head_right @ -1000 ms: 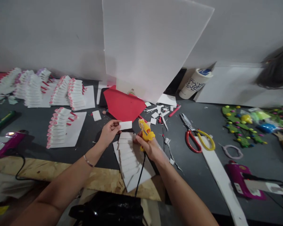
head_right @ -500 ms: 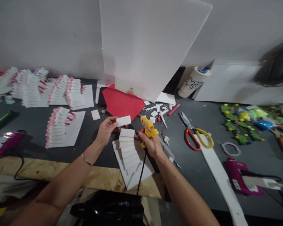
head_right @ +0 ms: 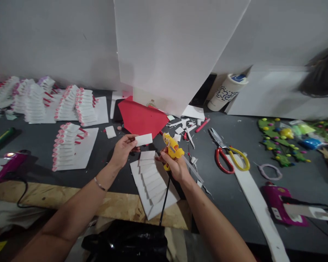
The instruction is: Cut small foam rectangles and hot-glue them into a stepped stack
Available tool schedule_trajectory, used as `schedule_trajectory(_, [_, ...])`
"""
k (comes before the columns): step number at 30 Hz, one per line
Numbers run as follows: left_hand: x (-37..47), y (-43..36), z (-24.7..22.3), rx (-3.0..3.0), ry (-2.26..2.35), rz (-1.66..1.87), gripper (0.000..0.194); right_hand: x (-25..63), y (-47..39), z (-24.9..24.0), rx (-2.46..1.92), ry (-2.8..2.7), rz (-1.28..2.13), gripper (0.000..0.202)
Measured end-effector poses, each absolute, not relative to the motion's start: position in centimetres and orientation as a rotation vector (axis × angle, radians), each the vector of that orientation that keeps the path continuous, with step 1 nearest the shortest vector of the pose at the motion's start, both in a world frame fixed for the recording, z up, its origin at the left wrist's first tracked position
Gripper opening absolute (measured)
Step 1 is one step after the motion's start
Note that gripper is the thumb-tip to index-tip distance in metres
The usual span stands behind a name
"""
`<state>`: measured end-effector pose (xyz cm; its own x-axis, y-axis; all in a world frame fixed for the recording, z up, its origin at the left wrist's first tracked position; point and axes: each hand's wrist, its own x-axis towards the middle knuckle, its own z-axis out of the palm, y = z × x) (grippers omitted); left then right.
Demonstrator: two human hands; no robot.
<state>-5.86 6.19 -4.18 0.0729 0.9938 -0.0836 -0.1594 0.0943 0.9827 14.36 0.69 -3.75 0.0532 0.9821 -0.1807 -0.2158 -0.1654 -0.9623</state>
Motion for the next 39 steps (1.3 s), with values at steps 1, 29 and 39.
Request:
schedule_trajectory(1, [-6.0,6.3,-4.3,1.074,1.101,1.156,0.035,14.4,0.7,-3.8,-1.214,-0.936,1.37,0.042])
schedule_trajectory(29, [-6.3,5.4,-2.7,2.309,1.1,0.484,0.027,13.8,0.0,-5.9,-1.327,-1.137,1.292,0.037])
schedule_trajectory(39, [-6.5,5.2,-2.2,2.305,1.065,0.483,0.03,13.6,0.1,-7.4,-1.338,-1.151,1.272,0.037])
